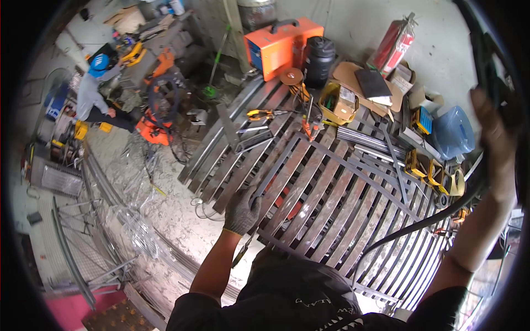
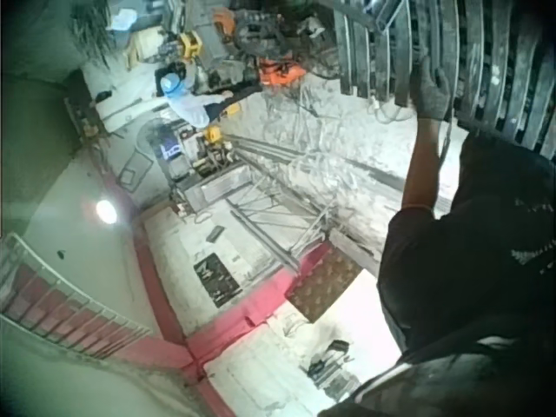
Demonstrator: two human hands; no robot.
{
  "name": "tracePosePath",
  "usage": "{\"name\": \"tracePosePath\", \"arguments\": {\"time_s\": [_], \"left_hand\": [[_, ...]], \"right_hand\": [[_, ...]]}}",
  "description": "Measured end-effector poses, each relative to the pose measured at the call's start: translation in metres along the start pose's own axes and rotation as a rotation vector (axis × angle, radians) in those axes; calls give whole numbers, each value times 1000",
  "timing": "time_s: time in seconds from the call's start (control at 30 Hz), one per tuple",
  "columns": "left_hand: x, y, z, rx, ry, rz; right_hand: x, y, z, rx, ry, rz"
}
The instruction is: The person welds metal strips together to form or repair a metal grate, using a welding torch and clamps to hold the pieces on a welding table.
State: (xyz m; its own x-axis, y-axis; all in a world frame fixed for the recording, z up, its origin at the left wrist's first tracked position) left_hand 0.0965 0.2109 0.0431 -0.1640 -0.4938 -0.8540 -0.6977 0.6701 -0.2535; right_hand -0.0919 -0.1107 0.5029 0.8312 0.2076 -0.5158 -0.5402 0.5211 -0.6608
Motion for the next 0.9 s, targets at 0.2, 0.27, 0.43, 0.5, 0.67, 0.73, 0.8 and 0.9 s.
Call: {"name": "tracePosePath", "arguments": {"time_s": [0.2, 0.27, 0.43, 0.5, 0.67, 0.73, 0.8, 0.9], "left_hand": [[90, -106, 2, 95, -125, 191], [114, -139, -9, 125, -132, 228], [148, -158, -5, 202, -128, 238], [157, -154, 7, 237, -85, 143], [153, -161, 14, 303, -29, 220], [156, -163, 16, 297, 48, 226], [156, -160, 19, 283, 113, 226], [157, -157, 20, 225, 115, 266]], "right_hand": [[130, 76, -113, 275, -377, 310], [165, 115, -154, 322, -354, 417], [241, 186, -191, 589, -433, 609], [262, 201, -201, 721, -474, 597], [296, 238, -222, 751, -370, 815], [304, 251, -237, 736, -360, 845], [312, 255, -249, 598, -355, 727], [326, 260, -263, 506, -391, 667]]}}
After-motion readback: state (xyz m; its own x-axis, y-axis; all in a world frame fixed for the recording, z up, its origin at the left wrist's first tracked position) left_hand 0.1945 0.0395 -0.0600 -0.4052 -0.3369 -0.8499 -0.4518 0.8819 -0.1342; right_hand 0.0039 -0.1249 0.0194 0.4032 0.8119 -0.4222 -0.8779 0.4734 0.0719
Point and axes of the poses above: each hand's wrist, its own y-axis away from the middle knuckle, its own x-axis out of the palm, z = x × y, the point moved 2 cm from there along -y, towards the middle knuckle, and after that the axes turned 10 degrees about -y, right-handed, at the moved point
